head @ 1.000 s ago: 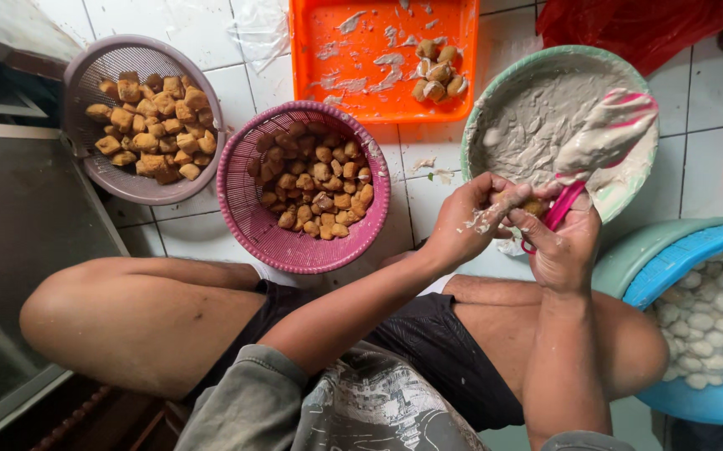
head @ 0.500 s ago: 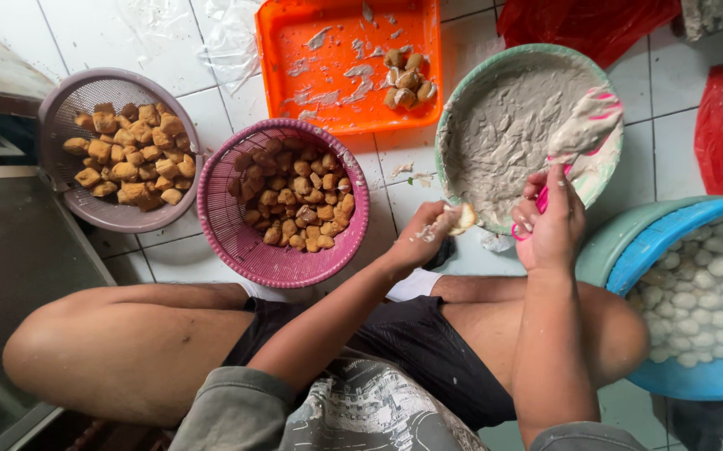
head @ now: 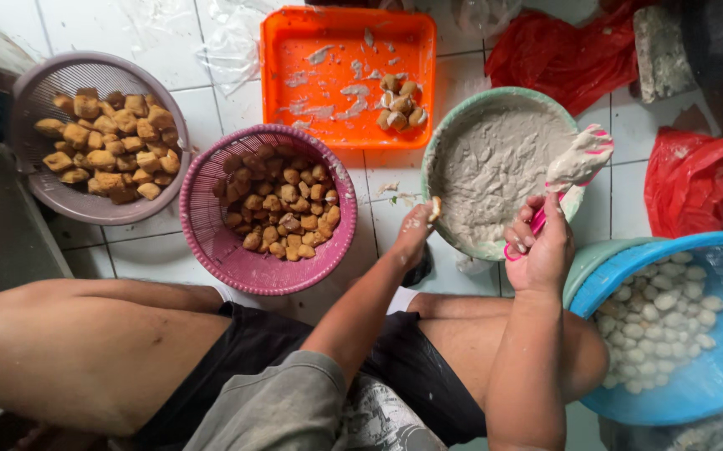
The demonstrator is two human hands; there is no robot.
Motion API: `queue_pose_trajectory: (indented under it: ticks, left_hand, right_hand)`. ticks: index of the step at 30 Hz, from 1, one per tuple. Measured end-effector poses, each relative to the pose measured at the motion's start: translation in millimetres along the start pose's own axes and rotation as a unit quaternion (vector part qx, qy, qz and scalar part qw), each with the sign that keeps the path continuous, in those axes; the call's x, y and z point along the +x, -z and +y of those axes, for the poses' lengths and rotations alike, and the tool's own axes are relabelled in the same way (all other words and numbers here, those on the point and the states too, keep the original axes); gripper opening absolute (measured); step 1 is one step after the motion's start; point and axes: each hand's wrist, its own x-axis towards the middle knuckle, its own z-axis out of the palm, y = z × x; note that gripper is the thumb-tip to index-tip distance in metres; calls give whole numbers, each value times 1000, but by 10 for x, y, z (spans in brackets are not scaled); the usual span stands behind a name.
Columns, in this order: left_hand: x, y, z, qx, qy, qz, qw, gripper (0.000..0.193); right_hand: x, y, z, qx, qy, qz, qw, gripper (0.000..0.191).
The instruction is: The person sits on the floor coating fried tofu pieces with batter. They pick pieces one at a time from a pink basket, spread batter over each piece with a pink spatula, and place the coated pieces onto an orange tray.
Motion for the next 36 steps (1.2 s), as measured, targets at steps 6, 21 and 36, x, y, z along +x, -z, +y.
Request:
queue_pose_trajectory:
  ticks: [6,21,36]
  left_hand:
    - [-72,368,266,32,10,45,998,44]
    - [-745,665,173,370,-184,138,900,40]
    - [-1166,-425,1348,98,-157,-18,983,33]
  right_hand:
    - [-61,118,-41,1,5,10,1000,27]
    - [-196,-195,100,-132,-38,-93,986,12]
    - [-381,-429,355,-296,84,-138,941,14]
